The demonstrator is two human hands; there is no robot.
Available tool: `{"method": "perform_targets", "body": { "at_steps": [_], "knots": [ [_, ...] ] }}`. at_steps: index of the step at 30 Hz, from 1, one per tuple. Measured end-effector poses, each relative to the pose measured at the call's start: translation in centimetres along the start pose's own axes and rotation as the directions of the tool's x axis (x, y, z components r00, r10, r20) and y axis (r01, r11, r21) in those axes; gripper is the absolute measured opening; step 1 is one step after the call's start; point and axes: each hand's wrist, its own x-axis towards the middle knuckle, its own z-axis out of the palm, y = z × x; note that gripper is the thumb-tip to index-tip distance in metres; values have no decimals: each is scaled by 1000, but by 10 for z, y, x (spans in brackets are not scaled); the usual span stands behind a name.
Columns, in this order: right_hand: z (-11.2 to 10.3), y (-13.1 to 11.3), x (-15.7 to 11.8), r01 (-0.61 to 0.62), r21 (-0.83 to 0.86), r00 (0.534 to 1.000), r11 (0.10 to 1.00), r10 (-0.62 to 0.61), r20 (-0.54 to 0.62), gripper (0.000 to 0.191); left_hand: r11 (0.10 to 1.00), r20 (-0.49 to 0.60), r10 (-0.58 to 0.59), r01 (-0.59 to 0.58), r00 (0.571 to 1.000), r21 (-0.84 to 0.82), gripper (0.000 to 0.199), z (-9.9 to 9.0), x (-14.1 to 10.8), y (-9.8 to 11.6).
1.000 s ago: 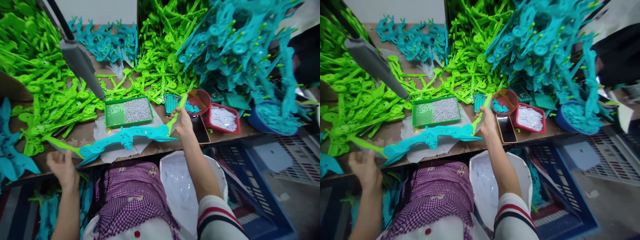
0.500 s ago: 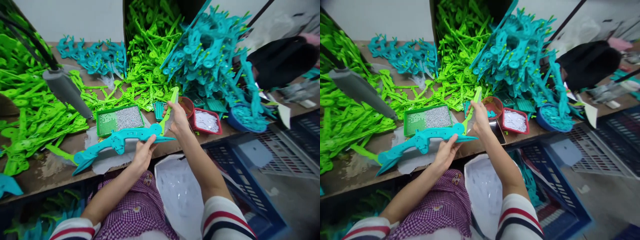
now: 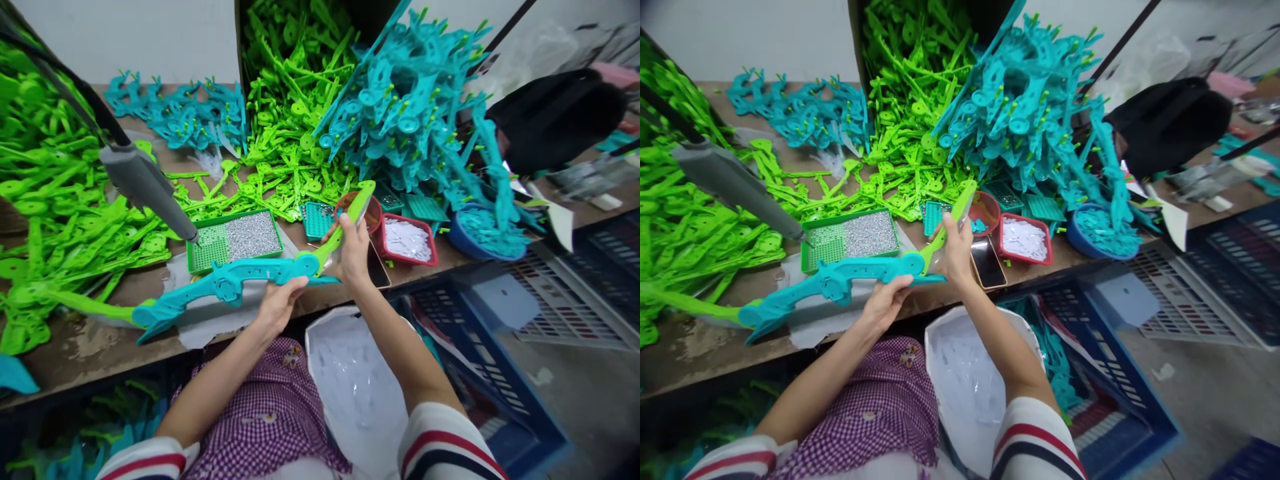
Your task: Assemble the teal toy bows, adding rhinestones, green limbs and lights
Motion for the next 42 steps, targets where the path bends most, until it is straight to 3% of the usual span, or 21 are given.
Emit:
{"method": "perform_targets", "body": {
  "at_steps": [5, 12, 16, 21, 23, 26, 27, 28, 30, 31, 33, 34, 36, 38, 40, 42],
  "knots": [
    [-37, 7, -10, 64, -215, 998, 974, -57, 41, 37, 997, 19, 69, -70, 997, 21, 40, -6, 9, 1],
    [-68, 14, -27, -151, -147, 987, 978, 157, 29, 44, 990, 48, 112, -116, 993, 79, 36, -20, 12, -16],
    [-72, 22, -38, -204, -92, 979, 975, 201, -41, 39, 992, 37, 92, -95, 995, 87, 38, -31, 18, -27],
    [-70, 33, -39, -144, -56, 989, 988, 142, -41, 31, 985, 57, 79, -87, 995, 147, 47, -33, 27, -26],
    [-68, 37, -34, -139, -60, 989, 988, 137, -48, 29, 979, 100, 27, -47, 995, 200, 42, -39, 19, -18],
    [-65, 41, -26, -186, -50, 981, 981, 182, -72, 27, 933, 253, -80, -17, 964, 359, 42, -63, -15, 0],
    [-64, 41, -24, -196, -45, 978, 979, 193, -77, 26, 888, 317, -95, -63, 944, 455, 45, -73, -29, 7],
    [-62, 40, -23, -196, -40, 978, 980, 192, -78, 26, 811, 383, -53, -184, 922, 555, 43, -84, -42, 16],
    [-60, 38, -25, -169, -27, 983, 985, 167, -71, 24, 502, 464, 221, -508, 858, 700, 36, -105, -59, 38],
    [-58, 37, -27, -153, -14, 986, 988, 151, -69, 23, 309, 473, 393, -598, 788, 740, 38, -115, -61, 50],
    [-54, 34, -33, -123, 38, 989, 992, 126, -79, 20, -35, 510, 575, -603, 640, 797, 45, -131, -53, 76],
    [-50, 32, -37, -108, 73, 989, 991, 114, -90, 20, -162, 535, 597, -563, 598, 810, 50, -138, -45, 88],
    [-40, 27, -45, -66, 149, 990, 987, 83, -110, 20, -346, 611, 478, -504, 631, 791, 58, -148, -27, 107],
    [-25, 20, -50, -7, 224, 992, 974, 35, -121, 21, -475, 641, 251, -484, 726, 735, 64, -154, -16, 121],
    [-10, 16, -51, 56, 293, 994, 954, -24, -111, 23, -591, 580, 94, -423, 809, 687, 70, -157, -13, 130],
    [-1, 17, -49, 89, 340, 995, 936, -67, -75, 24, -692, 519, 11, -368, 855, 621, 72, -158, -18, 133]
  ]
}}
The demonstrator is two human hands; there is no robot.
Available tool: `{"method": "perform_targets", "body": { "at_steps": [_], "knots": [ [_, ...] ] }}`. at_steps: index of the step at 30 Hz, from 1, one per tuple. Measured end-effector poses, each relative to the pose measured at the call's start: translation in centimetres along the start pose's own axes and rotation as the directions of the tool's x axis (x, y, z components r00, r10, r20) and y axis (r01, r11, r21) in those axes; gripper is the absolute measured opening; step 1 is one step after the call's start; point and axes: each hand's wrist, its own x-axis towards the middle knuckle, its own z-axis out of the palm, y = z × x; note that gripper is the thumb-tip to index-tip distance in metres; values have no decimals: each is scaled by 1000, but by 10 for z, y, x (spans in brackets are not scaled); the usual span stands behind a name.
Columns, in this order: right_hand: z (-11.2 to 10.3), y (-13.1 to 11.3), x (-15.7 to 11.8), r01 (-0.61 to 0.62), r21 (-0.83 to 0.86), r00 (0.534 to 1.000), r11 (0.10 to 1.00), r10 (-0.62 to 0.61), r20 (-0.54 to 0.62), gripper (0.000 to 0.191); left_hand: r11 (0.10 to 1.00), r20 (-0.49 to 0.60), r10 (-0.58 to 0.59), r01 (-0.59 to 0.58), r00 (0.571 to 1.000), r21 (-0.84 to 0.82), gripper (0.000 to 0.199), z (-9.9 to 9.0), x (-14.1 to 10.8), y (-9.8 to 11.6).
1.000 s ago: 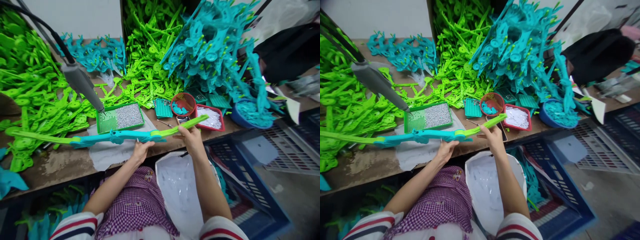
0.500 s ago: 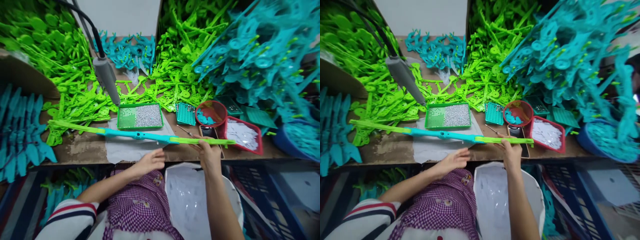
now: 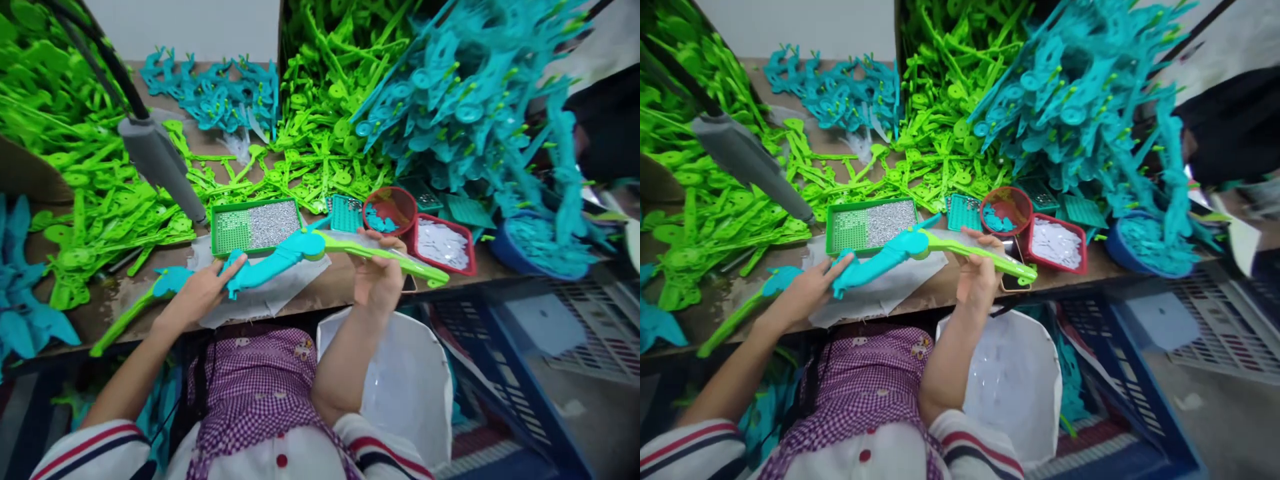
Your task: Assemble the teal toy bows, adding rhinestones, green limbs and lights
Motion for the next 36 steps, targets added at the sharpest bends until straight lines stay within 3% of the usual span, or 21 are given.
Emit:
{"method": "perform_targets", "body": {
  "at_steps": [2, 4, 6, 8, 9, 11, 12, 14, 15, 16, 20, 25, 28, 31, 33, 36],
  "knots": [
    [-5, 5, -3, -49, -41, 997, 998, 51, 55, 24, 995, 68, 13, -20, 998, 98, 71, 0, -9, 0],
    [-24, 6, -13, -168, -257, 970, 952, 206, 132, 24, 984, 109, 6, -25, 994, 174, 69, 4, -20, -2],
    [-48, -2, -29, -218, -590, 877, 777, 422, 231, 29, 969, 115, -24, -5, 993, 246, 68, 12, -30, -6],
    [-68, -17, -40, -93, -790, 764, 606, 552, 334, 29, 957, 105, -40, 8, 994, 290, 67, 18, -38, -11],
    [-73, -24, -40, -27, -813, 783, 582, 517, 345, 28, 953, 104, -42, 9, 994, 304, 66, 20, -41, -12],
    [-75, -30, -28, 88, -810, 919, 580, 266, 290, 33, 945, 122, -37, -6, 992, 328, 65, 21, -46, -11],
    [-72, -27, -17, 152, -827, 955, 542, 134, 264, 33, 940, 140, -31, -19, 990, 340, 67, 22, -49, -8],
    [-62, -13, 10, 281, -879, 950, 384, 19, 312, 27, 934, 179, -14, -51, 984, 355, 72, 22, -55, -2],
    [-57, -4, 21, 325, -900, 938, 290, 22, 346, 25, 934, 195, -5, -65, 981, 352, 75, 24, -59, 2],
    [-53, 5, 31, 354, -899, 924, 256, 51, 378, 24, 936, 205, 4, -75, 979, 343, 77, 26, -63, 5],
    [-48, 20, 44, 406, -889, 903, 212, 53, 426, 28, 960, 211, -15, -45, 977, 277, 74, 39, -70, 13],
    [-85, 0, 44, 274, -961, 962, 24, -5, 274, 29, 977, 177, -27, -12, 984, 213, 75, 50, -57, 13],
    [-104, -3, 32, 280, -957, 960, 75, -6, 281, 33, 985, 174, -2, -28, 985, 170, 80, 50, -43, 14],
    [-92, 17, 7, 430, -884, 901, 181, -19, 434, 37, 993, 179, 26, -45, 983, 106, 81, 41, -27, 19],
    [-74, 38, -13, 581, -791, 806, 189, 1, 592, 39, 997, 189, 25, -38, 982, 66, 81, 34, -17, 21],
    [-54, 68, -35, 753, -647, 645, 116, 64, 762, 42, 996, 117, 76, -69, 990, -64, 73, 21, -16, 12]
  ]
}}
